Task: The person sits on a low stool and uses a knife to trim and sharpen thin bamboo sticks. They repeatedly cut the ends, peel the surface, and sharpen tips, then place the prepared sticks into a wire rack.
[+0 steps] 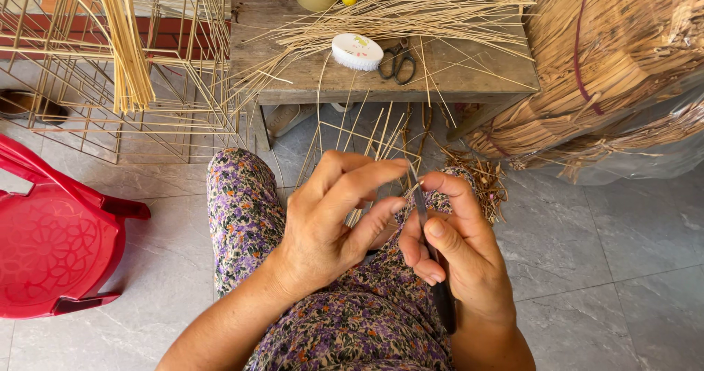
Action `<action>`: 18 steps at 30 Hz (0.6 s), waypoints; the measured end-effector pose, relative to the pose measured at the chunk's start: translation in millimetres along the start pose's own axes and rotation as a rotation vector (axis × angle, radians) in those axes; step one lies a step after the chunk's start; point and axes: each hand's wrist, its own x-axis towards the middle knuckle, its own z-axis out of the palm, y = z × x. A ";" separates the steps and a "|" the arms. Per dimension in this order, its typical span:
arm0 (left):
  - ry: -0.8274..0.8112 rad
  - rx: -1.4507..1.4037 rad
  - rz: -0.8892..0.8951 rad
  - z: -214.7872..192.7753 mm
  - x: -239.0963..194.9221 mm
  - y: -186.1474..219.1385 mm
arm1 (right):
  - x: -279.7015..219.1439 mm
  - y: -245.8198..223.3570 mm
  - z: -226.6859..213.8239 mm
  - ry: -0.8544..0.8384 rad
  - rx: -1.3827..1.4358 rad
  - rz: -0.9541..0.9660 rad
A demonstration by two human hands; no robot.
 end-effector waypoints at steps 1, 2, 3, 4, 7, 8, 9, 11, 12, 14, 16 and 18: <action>-0.010 0.077 0.047 -3.5 3.2 2.6 | -0.2 0.2 0.9 -0.005 -0.008 0.014; -0.022 0.104 0.054 -5.5 6.2 5.5 | -0.2 0.7 2.1 -0.003 -0.014 0.022; -0.036 0.129 0.064 -6.8 9.8 8.3 | 0.2 1.4 3.2 0.000 -0.021 0.028; -0.049 0.155 0.074 -7.3 13.4 10.5 | 0.6 1.9 3.7 0.003 -0.027 0.033; -0.062 0.161 0.086 -7.6 19.8 13.9 | 2.1 5.1 1.6 -0.007 0.014 0.070; -0.062 0.150 0.065 -7.6 20.8 14.4 | 4.1 7.4 -0.1 -0.011 -0.014 0.080; -0.060 0.139 0.043 -7.6 21.4 15.1 | 7.6 10.5 -2.1 -0.017 -0.042 0.092; -0.049 0.109 0.001 -8.7 22.5 15.9 | 14.4 19.7 -5.0 -0.026 -0.052 0.130; -0.040 0.089 -0.018 -10.4 22.7 16.8 | 19.8 26.8 -5.6 -0.028 -0.033 0.156; 0.004 0.062 -0.053 -12.6 24.6 17.2 | 27.6 37.9 -8.1 -0.016 -0.024 0.224; 0.069 0.046 -0.084 -15.6 28.3 14.4 | 32.1 46.5 -10.2 0.013 -0.040 0.309; 0.087 -0.009 -0.084 -17.6 35.0 9.3 | 31.4 48.6 -12.3 0.005 0.002 0.317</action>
